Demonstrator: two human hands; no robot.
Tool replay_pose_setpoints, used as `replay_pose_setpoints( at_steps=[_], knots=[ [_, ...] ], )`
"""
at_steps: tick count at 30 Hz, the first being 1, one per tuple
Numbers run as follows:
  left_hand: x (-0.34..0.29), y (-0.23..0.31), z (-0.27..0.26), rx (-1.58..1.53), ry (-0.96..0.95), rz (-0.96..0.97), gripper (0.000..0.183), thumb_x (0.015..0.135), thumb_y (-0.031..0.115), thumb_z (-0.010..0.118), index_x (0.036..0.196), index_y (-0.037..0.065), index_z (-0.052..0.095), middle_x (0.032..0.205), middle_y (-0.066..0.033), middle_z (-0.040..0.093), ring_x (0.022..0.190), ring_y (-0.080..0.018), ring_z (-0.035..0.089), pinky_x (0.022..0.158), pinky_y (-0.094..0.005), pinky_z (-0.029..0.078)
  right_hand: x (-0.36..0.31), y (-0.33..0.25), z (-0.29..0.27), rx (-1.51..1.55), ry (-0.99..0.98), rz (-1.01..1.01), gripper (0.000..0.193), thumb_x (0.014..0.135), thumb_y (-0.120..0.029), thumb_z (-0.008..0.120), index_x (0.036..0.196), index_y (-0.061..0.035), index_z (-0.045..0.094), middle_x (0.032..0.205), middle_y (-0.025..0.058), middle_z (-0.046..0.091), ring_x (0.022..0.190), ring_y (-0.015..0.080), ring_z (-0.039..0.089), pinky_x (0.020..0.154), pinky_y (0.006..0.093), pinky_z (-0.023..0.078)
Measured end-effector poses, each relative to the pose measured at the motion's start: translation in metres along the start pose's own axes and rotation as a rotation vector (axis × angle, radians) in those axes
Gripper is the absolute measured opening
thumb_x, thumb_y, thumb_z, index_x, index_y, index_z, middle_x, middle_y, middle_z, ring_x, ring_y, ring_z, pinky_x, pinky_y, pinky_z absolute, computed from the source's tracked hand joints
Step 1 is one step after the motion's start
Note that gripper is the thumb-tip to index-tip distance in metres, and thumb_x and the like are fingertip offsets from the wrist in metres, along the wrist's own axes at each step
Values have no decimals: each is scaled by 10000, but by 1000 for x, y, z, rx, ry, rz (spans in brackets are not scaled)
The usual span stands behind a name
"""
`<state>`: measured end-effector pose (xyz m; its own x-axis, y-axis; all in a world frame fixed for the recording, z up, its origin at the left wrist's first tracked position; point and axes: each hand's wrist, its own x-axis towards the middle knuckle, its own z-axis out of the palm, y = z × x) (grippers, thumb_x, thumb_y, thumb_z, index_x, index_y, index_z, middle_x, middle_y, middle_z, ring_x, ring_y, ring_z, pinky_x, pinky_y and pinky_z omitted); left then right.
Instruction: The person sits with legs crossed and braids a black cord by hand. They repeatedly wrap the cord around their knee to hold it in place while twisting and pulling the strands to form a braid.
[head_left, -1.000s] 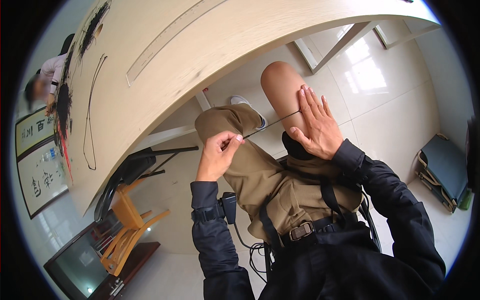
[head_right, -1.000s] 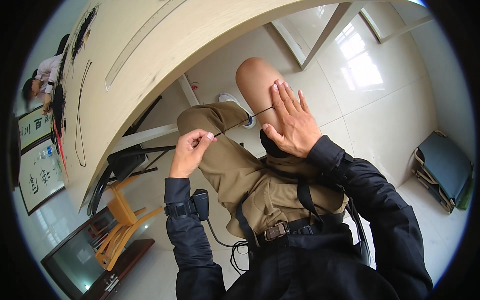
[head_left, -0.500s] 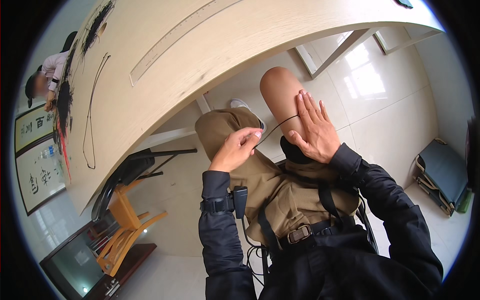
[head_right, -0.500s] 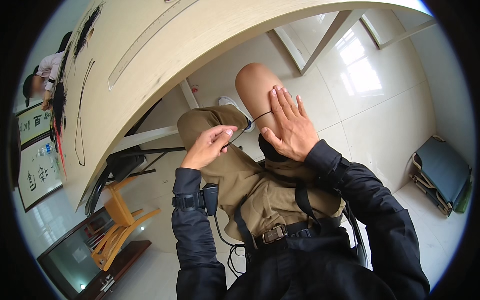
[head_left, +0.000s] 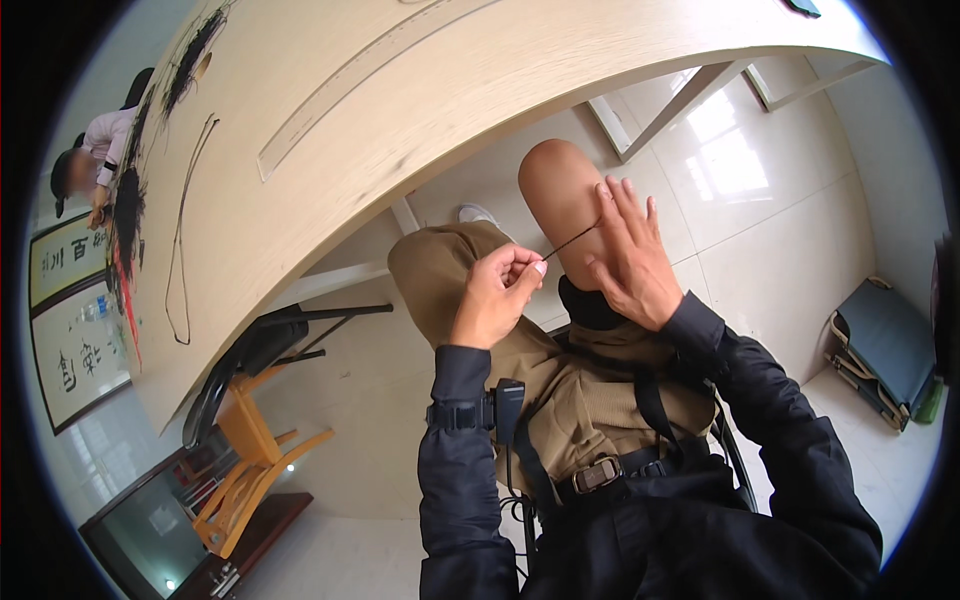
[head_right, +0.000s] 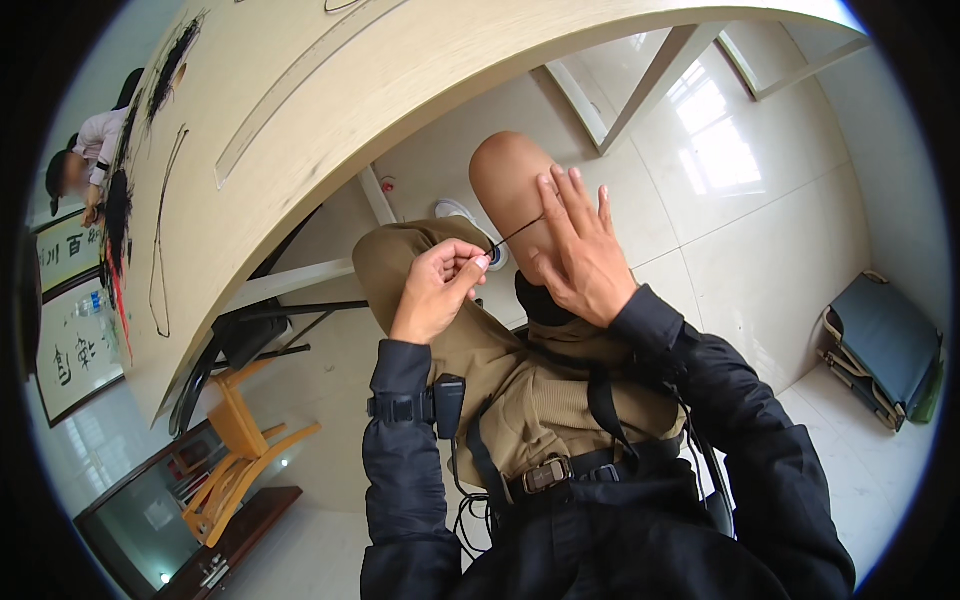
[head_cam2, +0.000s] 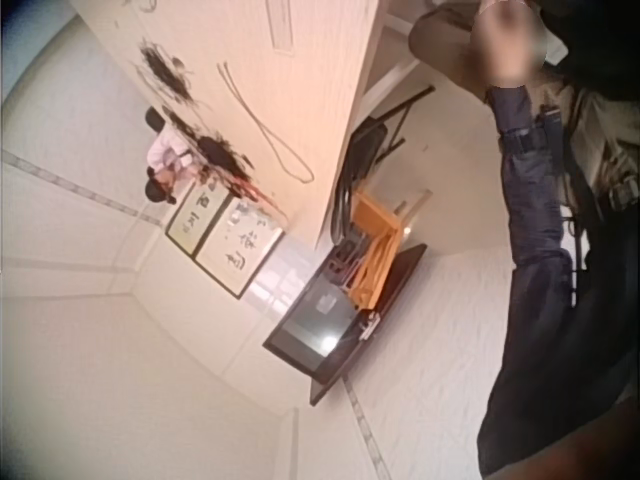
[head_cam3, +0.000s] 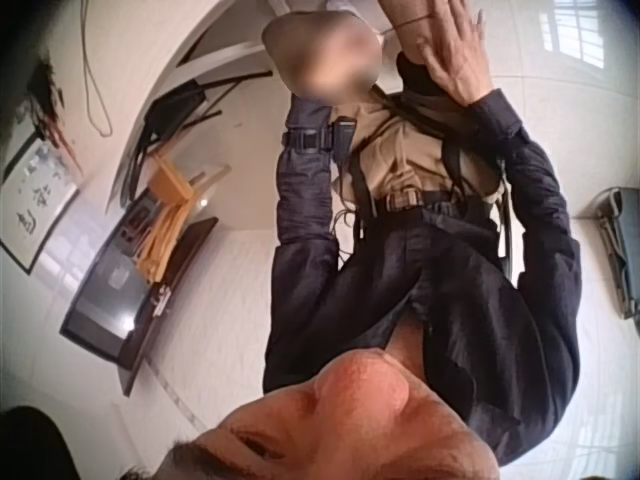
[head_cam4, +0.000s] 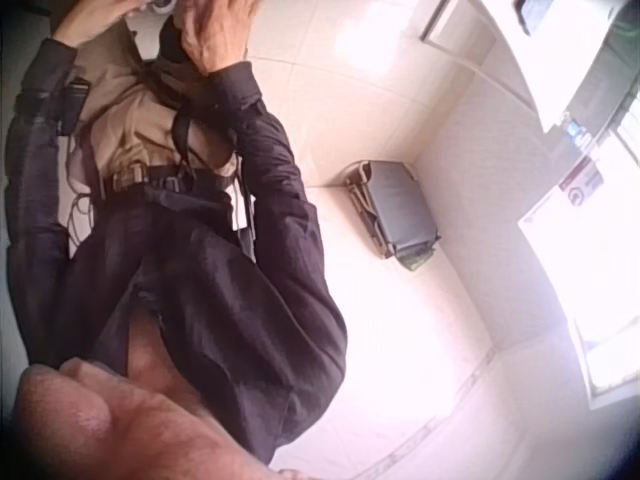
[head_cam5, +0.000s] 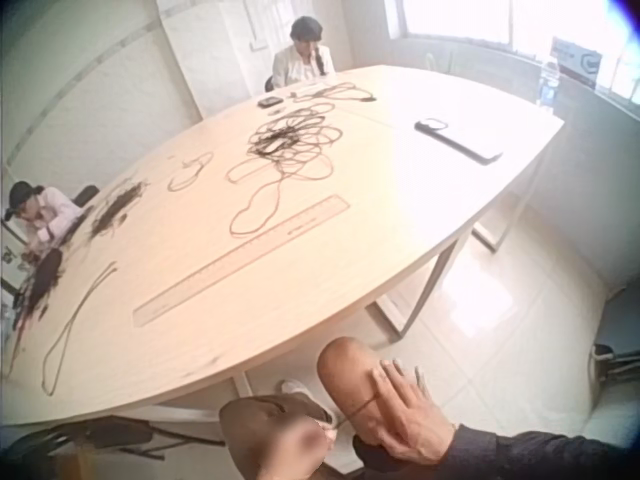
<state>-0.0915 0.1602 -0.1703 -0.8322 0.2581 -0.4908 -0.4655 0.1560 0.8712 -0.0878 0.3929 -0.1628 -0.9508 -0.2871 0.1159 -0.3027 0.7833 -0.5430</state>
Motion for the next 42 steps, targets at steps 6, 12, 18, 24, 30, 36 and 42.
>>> replay_pose_setpoints(
  at_steps=[6, 12, 18, 24, 30, 36, 42],
  knots=[
    [-34, 43, 14, -19, 36, 80, 169, 968, 164, 688, 1004, 1, 666, 802, -3, 650, 692, -48, 572, 618, -208, 463, -5, -50, -21, 929, -149, 447, 249, 1003, -246, 630, 998, 2, 660, 833, 69, 677, 832, 117, 620, 758, 299, 460],
    [-50, 56, 20, -53, 64, 72, 184, 964, 172, 699, 992, -7, 674, 770, 3, 648, 670, -34, 553, 603, -195, 435, 5, -44, -16, 1262, -149, 438, 255, 1024, -226, 614, 1036, 27, 645, 889, 0, 654, 806, 52, 571, 739, 222, 490],
    [-59, 64, 28, -102, 103, 112, 154, 964, 135, 694, 993, -16, 682, 799, -5, 661, 691, -33, 564, 620, -194, 442, 4, -43, -18, 1240, -336, 465, 235, 1035, -223, 602, 1029, 9, 632, 896, -31, 623, 748, 10, 498, 601, 194, 394],
    [-59, 60, 32, -112, 157, 120, 126, 972, 104, 678, 992, -19, 668, 803, -2, 654, 709, -30, 565, 643, -184, 443, 3, -46, -22, 1261, -316, 445, 215, 1039, -217, 598, 1044, -5, 633, 896, -31, 629, 754, 6, 507, 613, 191, 409],
    [-57, 60, 38, -151, 219, 117, 131, 974, 110, 680, 1011, -5, 629, 774, 17, 639, 680, -20, 543, 621, -181, 429, 5, -49, -21, 1240, -182, 398, 236, 1027, -221, 619, 1060, 12, 636, 878, -26, 629, 752, 10, 517, 620, 194, 422],
    [-58, 62, 41, -109, 254, 143, 132, 965, 119, 693, 1005, 2, 648, 779, -7, 665, 645, -22, 555, 562, -180, 426, 3, -49, -26, 1108, -281, 478, 254, 997, -226, 640, 1025, 26, 641, 844, -22, 619, 727, 12, 520, 623, 195, 431],
    [-61, 68, 44, -66, 231, 145, 144, 961, 121, 696, 1006, -15, 677, 818, -42, 696, 645, -37, 574, 508, -191, 427, 9, -48, -31, 1267, -370, 569, 178, 987, -150, 587, 996, 22, 630, 823, -31, 600, 749, 13, 528, 647, 197, 434]
  ],
)
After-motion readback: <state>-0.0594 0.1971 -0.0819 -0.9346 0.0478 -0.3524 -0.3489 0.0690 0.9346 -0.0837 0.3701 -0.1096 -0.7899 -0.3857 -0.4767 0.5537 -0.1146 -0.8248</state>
